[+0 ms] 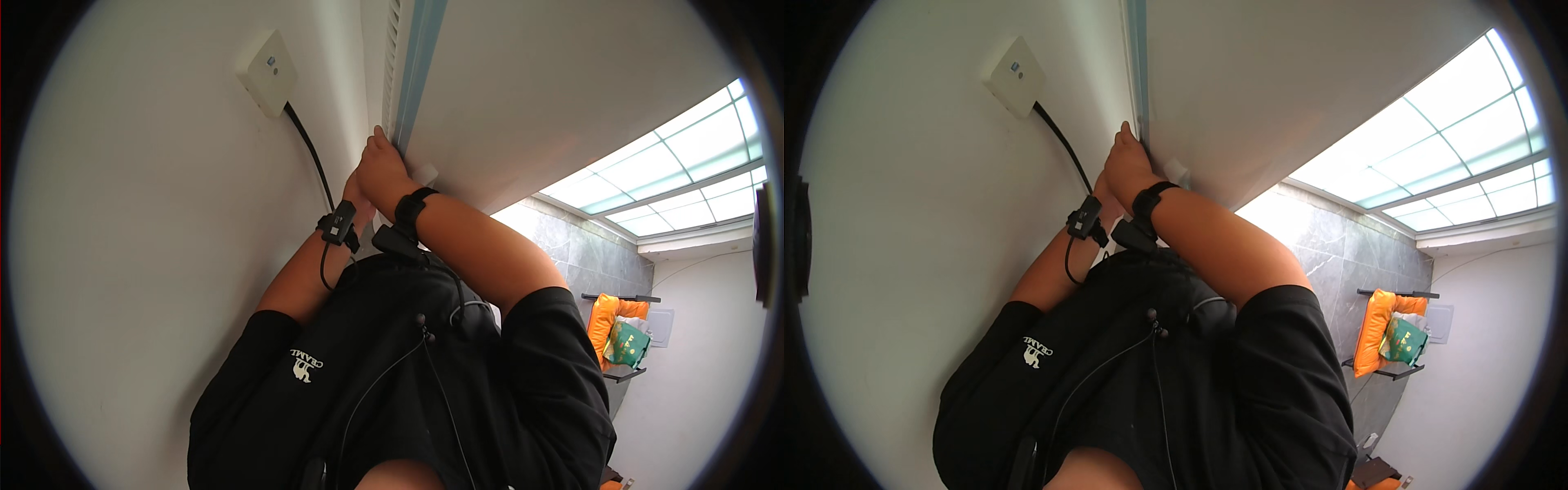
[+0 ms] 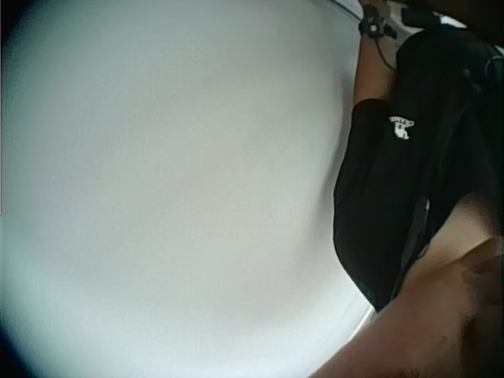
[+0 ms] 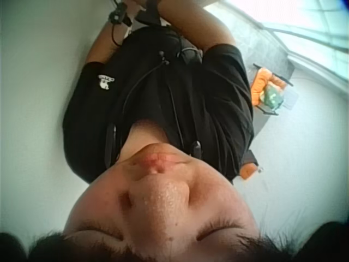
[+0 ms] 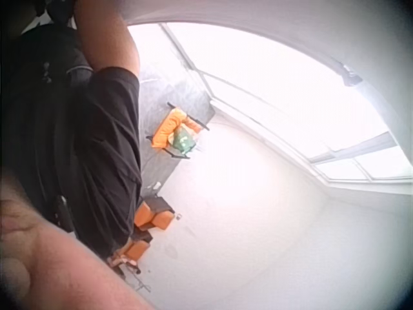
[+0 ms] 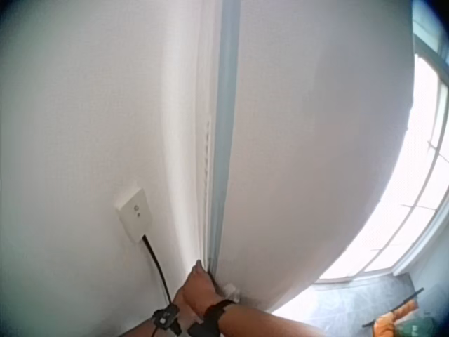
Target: Cleaning the exterior and vents of a standing air conditioning unit with a cloth.
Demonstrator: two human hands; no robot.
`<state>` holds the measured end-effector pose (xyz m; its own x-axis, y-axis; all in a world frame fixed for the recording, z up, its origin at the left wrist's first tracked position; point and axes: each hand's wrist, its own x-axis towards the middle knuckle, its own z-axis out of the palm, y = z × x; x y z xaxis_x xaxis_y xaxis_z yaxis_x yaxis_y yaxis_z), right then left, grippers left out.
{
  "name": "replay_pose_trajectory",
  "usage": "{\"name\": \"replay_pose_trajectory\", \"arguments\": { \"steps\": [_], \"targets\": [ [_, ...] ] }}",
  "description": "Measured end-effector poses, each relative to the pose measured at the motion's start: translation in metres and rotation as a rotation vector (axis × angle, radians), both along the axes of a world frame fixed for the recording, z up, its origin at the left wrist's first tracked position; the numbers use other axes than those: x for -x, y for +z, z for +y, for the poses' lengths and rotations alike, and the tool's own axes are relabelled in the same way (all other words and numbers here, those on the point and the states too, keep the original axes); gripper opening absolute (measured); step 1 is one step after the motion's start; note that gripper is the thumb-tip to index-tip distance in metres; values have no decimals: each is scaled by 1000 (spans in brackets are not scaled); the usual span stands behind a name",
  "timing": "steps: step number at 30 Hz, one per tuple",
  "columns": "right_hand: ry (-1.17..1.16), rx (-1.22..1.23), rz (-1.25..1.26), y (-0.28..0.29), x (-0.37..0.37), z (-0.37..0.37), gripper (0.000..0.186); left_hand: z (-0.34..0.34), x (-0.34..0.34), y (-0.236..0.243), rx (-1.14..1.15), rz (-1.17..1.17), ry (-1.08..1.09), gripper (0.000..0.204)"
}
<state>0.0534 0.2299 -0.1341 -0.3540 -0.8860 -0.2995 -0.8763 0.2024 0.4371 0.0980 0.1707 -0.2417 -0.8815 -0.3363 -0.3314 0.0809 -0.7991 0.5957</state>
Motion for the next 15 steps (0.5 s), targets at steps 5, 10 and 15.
{"name": "replay_pose_trajectory", "arguments": {
  "steps": [5,10,15],
  "targets": [
    [14,-13,29,2,-1,4,32,-7,6,-23,-16,33,-56,34],
    [27,87,57,-22,2,11,32,-2,14,-36,83,-7,-91,36],
    [13,129,62,-36,1,10,33,-11,17,-46,126,-3,-150,37]
  ]
}}
